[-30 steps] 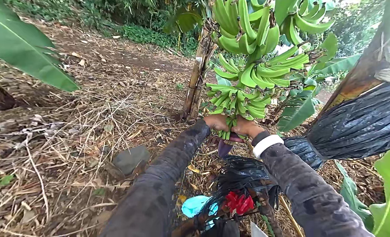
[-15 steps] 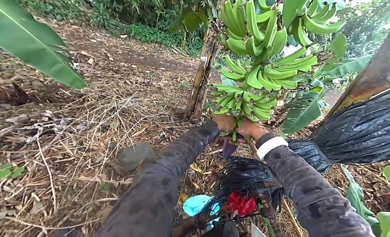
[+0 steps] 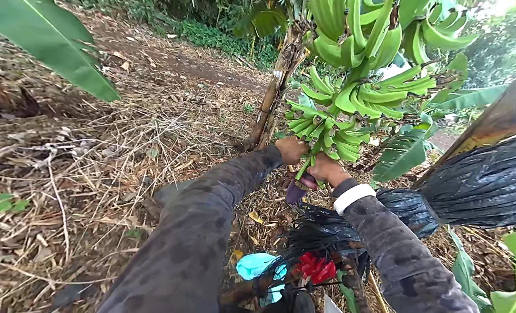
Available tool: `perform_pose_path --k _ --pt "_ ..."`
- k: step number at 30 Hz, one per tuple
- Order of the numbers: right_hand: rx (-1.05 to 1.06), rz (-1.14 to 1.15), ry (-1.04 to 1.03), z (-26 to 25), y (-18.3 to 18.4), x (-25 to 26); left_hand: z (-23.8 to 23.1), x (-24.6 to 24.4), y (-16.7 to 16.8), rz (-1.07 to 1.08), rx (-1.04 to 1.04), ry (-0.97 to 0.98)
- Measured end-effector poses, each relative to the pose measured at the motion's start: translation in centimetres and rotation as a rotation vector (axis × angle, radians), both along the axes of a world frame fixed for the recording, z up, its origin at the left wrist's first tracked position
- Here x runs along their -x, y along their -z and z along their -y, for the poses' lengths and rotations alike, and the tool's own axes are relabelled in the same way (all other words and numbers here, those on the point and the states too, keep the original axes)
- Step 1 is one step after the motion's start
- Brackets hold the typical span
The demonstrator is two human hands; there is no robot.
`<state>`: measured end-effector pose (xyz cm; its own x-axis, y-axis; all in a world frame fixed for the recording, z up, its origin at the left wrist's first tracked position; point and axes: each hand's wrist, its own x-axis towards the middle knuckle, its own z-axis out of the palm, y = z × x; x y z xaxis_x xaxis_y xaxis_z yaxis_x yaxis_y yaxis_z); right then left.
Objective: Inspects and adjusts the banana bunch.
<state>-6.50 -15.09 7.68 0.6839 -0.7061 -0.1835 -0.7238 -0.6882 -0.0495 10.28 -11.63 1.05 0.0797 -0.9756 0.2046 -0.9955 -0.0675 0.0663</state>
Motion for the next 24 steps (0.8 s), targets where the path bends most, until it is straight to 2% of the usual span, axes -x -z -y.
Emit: perform_pose_path --k 3,4,6,8,9,12,13,14,16,19,22,24 --pt "0.018 -0.069 -0.031 0.2 -1.2 1.1 -1.1 -2.1 2.5 0.22 0.083 0.199" --pt "0.027 -0.088 -0.034 0.5 -1.5 1.5 -1.3 -2.9 3.9 0.246 0.092 0.185" --pt "0.021 -0.068 -0.038 1.2 -1.3 2.1 -1.9 -3.4 5.7 0.104 0.006 -0.047" --pt "-0.031 -0.036 -0.041 1.9 -1.0 2.7 -2.2 -2.5 5.6 -0.265 -0.045 -0.221" --pt "-0.073 -0.018 -0.041 2.3 -0.9 3.1 -2.4 -1.5 5.1 -0.492 0.001 -0.214" --pt "-0.235 0.125 -0.091 3.2 -0.9 4.1 -3.6 3.0 3.2 -1.364 0.181 -0.056" --pt "-0.286 0.14 -0.117 3.1 -1.4 4.2 -4.1 4.7 2.8 -1.601 0.187 0.001" --pt "-0.29 0.152 -0.15 3.0 -1.6 4.1 -4.6 5.9 2.6 -1.741 0.192 0.043" --pt "-0.26 0.107 -0.161 2.9 -2.0 3.7 -5.0 6.6 3.2 -1.799 0.201 0.109" --pt "-0.255 0.024 -0.195 3.3 -2.3 3.6 -4.2 5.2 4.6 -1.742 0.229 0.161" --pt "-0.168 0.022 -0.269 6.3 -0.4 4.4 -3.0 3.6 4.1 -1.498 0.231 0.166" --pt "-0.21 0.006 -0.239 5.6 -1.2 4.8 -3.2 2.3 2.8 -1.295 0.189 0.187"
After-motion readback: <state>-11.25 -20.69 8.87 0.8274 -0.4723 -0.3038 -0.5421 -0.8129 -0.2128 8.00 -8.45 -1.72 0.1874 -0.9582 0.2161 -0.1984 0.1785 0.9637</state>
